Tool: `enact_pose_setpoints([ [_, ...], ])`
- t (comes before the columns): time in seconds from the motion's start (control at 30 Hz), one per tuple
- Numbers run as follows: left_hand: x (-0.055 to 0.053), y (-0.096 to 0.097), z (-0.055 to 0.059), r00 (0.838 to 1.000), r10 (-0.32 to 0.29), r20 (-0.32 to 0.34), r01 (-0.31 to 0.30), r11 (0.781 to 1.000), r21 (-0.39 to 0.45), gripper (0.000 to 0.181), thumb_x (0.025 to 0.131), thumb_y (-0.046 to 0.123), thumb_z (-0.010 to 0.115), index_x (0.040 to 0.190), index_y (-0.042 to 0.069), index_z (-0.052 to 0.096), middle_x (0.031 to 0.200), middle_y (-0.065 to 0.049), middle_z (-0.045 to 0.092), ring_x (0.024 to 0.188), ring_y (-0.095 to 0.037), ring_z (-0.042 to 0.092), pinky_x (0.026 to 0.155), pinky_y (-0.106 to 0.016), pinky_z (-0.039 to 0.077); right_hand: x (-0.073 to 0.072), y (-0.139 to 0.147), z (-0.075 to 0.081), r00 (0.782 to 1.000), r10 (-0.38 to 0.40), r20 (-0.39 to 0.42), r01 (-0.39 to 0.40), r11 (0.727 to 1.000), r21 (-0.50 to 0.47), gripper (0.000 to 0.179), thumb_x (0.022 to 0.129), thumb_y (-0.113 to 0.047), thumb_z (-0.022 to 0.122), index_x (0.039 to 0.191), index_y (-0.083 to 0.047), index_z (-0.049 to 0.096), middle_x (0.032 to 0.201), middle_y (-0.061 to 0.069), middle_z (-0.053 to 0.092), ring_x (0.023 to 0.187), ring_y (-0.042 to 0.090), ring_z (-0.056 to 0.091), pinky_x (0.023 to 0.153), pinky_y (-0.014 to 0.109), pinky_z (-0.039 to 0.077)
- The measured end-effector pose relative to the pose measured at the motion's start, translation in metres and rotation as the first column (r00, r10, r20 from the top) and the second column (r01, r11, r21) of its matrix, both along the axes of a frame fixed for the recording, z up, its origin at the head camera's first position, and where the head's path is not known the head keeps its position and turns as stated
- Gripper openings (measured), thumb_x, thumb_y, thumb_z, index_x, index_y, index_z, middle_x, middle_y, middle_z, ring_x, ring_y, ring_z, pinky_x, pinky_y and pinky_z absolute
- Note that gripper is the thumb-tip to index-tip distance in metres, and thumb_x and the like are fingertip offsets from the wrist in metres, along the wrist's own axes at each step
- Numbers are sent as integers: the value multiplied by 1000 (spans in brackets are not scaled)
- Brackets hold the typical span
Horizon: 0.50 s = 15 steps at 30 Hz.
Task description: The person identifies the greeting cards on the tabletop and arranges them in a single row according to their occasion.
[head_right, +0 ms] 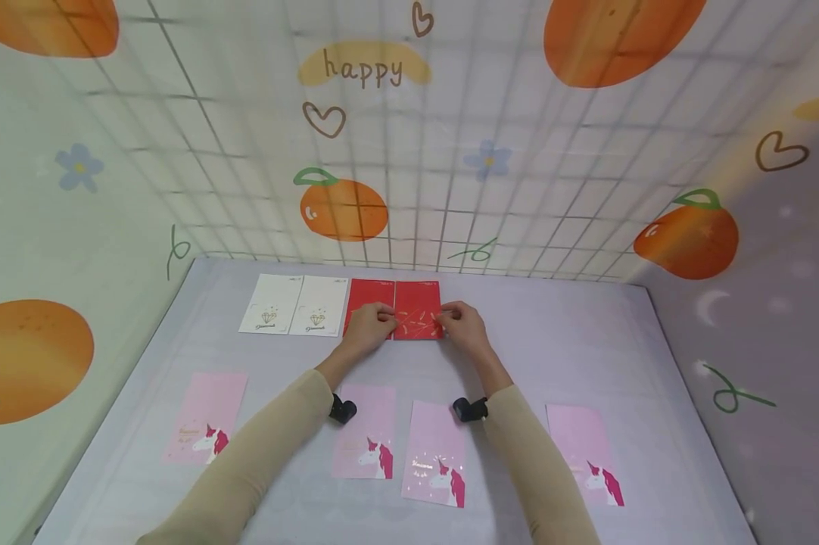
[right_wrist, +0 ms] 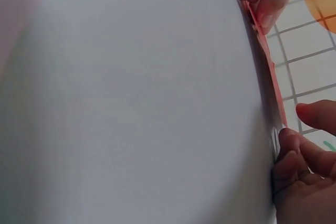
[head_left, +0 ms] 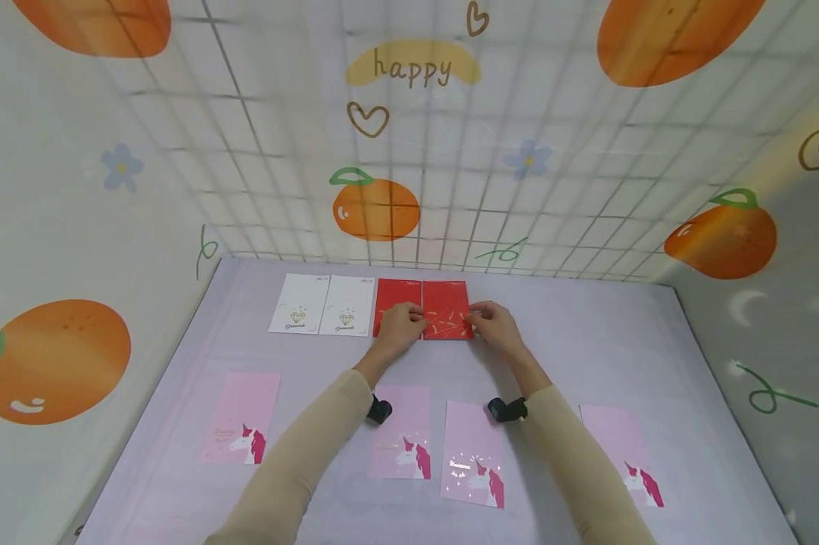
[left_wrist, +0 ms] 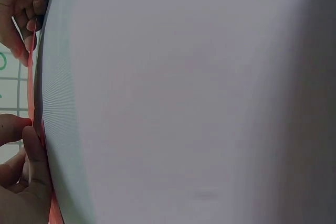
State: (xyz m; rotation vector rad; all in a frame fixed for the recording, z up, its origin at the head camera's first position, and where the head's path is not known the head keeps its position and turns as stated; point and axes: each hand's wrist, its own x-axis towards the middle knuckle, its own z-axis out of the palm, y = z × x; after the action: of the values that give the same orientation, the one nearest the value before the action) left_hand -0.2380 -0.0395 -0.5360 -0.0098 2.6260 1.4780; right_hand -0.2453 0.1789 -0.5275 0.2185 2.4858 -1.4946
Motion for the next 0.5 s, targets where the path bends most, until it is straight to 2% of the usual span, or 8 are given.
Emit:
enact_pose_setpoints([
  [0.5,2,0,2,1000,15,-2,-15,1000,-2,27,94,18,71,117,4,67,104,-5,68,92,-20,64,73,-28,57,-2,-2,-4,1000,9,-4,-9,998,62,37,97,-27,65,128,-6,62,113,13,60,97,27,56,75,31,52],
])
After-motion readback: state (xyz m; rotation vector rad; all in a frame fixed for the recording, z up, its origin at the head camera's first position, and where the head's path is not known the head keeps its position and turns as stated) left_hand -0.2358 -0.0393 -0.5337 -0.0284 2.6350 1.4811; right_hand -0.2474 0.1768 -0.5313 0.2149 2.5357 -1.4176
